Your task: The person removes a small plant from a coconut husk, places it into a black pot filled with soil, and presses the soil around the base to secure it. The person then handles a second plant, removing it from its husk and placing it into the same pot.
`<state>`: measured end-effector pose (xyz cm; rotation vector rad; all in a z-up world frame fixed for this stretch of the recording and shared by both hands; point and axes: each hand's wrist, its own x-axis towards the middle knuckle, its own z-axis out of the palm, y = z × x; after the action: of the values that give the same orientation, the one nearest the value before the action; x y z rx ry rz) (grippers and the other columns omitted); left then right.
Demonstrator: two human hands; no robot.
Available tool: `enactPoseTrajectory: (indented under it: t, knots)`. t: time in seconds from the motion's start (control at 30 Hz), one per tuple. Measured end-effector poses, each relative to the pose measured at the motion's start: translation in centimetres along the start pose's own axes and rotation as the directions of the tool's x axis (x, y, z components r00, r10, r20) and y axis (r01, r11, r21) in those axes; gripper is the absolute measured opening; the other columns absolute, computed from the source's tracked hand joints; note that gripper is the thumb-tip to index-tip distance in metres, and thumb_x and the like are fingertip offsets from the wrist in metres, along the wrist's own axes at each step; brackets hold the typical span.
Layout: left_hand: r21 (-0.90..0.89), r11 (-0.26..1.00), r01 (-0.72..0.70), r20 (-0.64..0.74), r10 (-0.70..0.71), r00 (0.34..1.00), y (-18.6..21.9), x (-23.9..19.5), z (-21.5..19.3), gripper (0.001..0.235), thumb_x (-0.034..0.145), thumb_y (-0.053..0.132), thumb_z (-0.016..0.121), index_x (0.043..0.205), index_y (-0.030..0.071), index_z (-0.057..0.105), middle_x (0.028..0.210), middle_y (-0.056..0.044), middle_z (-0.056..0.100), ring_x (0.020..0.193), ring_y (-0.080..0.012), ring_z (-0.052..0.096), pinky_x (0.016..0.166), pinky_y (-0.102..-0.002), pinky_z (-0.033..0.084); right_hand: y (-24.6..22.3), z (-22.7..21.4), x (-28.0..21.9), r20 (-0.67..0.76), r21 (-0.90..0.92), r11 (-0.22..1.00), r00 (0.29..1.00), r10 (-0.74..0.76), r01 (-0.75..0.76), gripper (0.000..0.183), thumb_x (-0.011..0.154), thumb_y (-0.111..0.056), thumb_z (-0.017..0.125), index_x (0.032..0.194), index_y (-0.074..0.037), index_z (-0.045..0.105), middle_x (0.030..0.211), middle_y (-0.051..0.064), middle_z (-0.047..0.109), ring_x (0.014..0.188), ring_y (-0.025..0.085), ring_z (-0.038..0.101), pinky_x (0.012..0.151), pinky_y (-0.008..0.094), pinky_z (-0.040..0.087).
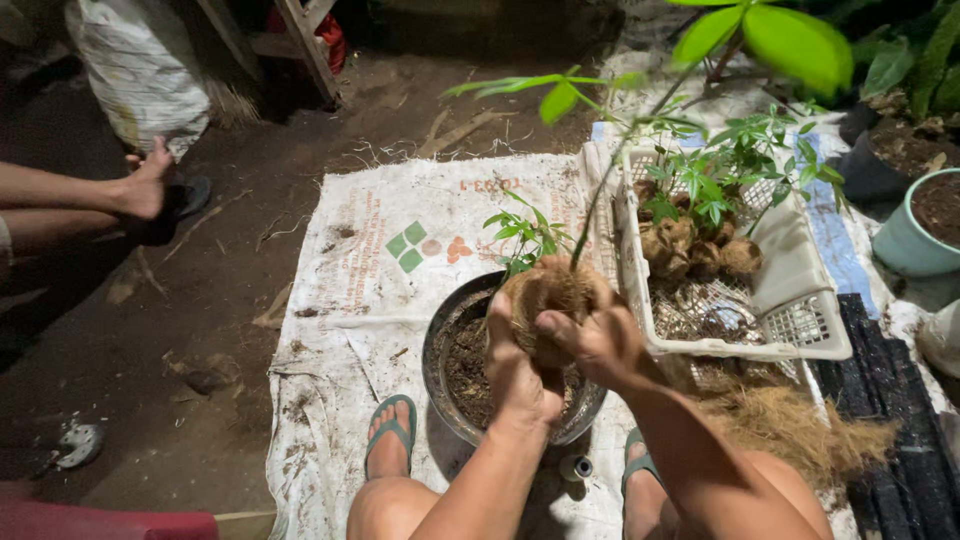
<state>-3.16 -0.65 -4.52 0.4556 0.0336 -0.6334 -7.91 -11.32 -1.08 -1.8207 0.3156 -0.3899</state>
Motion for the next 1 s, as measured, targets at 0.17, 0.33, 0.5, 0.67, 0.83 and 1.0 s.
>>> enactPoseTrajectory:
  t: [0.17, 0.33, 0.5, 0.67, 0.83, 1.0]
  knots:
    - [-0.024, 0.967, -0.252, 0.247, 0.250, 0.936, -0.4, -0.3, 0.1, 0.058, 0.095, 0.051, 0.061, 0.134, 0.009, 0.059, 0.134, -0.007, 0.064, 0.127, -0.0220, 0.062, 0.111, -0.042, 0.051, 2.6, 1.5, 0.5, -0.062, 0.060, 0.965, 0.966, -0.252, 0.255, 0.097, 0.082, -0.076, 0.068, 0.140, 0.001, 0.054, 0.119, 0.016, 0.068, 0.107, 0.026, 0.069, 0.090, 0.038, 0.062]
    - [-0.024, 1.000, -0.008, 0.009, 0.008, 1.000, -0.5, -0.3, 0.2, 0.074, 0.088, 0.066, 0.058, 0.138, 0.011, 0.056, 0.132, -0.009, 0.064, 0.121, -0.0257, 0.063, 0.105, -0.043, 0.052, 5.1, 1.2, 0.6, -0.250, 0.420, 0.890, 0.965, -0.074, 0.177, 0.093, 0.097, -0.075, 0.046, 0.147, 0.003, 0.047, 0.136, 0.012, 0.061, 0.124, 0.021, 0.062, 0.106, 0.033, 0.052]
    - [0.487, 0.843, -0.228, 0.008, 0.257, 0.966, -0.8, -0.2, -0.2, 0.076, 0.094, 0.061, 0.056, 0.145, 0.006, 0.049, 0.141, -0.012, 0.059, 0.135, -0.0237, 0.054, 0.113, -0.037, 0.042, 7.4, 0.6, 0.5, -0.293, 0.180, 0.982, 0.956, -0.002, 0.057, 0.084, 0.103, -0.061, 0.032, 0.157, 0.004, 0.028, 0.153, 0.017, 0.047, 0.135, 0.025, 0.052, 0.109, 0.031, 0.046]
    - [0.693, 0.603, -0.394, 0.181, 0.384, 0.906, -0.8, 0.2, 0.0, 0.070, 0.102, 0.055, 0.047, 0.146, 0.000, 0.046, 0.138, -0.013, 0.051, 0.130, -0.0288, 0.058, 0.113, -0.044, 0.050, 9.0, 0.1, -0.2, -0.042, 0.823, 0.565, 0.998, -0.052, 0.064, 0.064, 0.116, -0.025, 0.049, 0.153, 0.025, 0.033, 0.144, 0.052, 0.041, 0.124, 0.048, 0.056, 0.104, 0.050, 0.050]
    - [0.661, 0.616, -0.430, 0.233, 0.376, 0.897, 0.5, 0.2, 0.8, 0.065, 0.107, 0.047, 0.042, 0.151, -0.001, 0.045, 0.146, -0.016, 0.054, 0.135, -0.0269, 0.049, 0.116, -0.041, 0.036, 10.7, -1.7, 1.0, -0.311, -0.208, 0.973, 0.937, -0.161, 0.098, 0.056, 0.100, -0.006, 0.042, 0.153, 0.010, 0.040, 0.145, 0.033, 0.051, 0.130, 0.038, 0.056, 0.108, 0.041, 0.047]
    - [0.707, 0.508, -0.493, 0.242, 0.481, 0.843, 0.2, -0.3, 0.7, 0.054, 0.106, 0.037, 0.048, 0.143, -0.003, 0.053, 0.138, -0.018, 0.062, 0.127, -0.0290, 0.059, 0.112, -0.042, 0.043, 8.9, -0.5, 0.1, -0.198, -0.635, 0.736, 0.872, -0.448, 0.234, 0.052, 0.097, 0.003, 0.038, 0.148, 0.004, 0.048, 0.136, 0.025, 0.062, 0.125, 0.034, 0.063, 0.106, 0.039, 0.051]
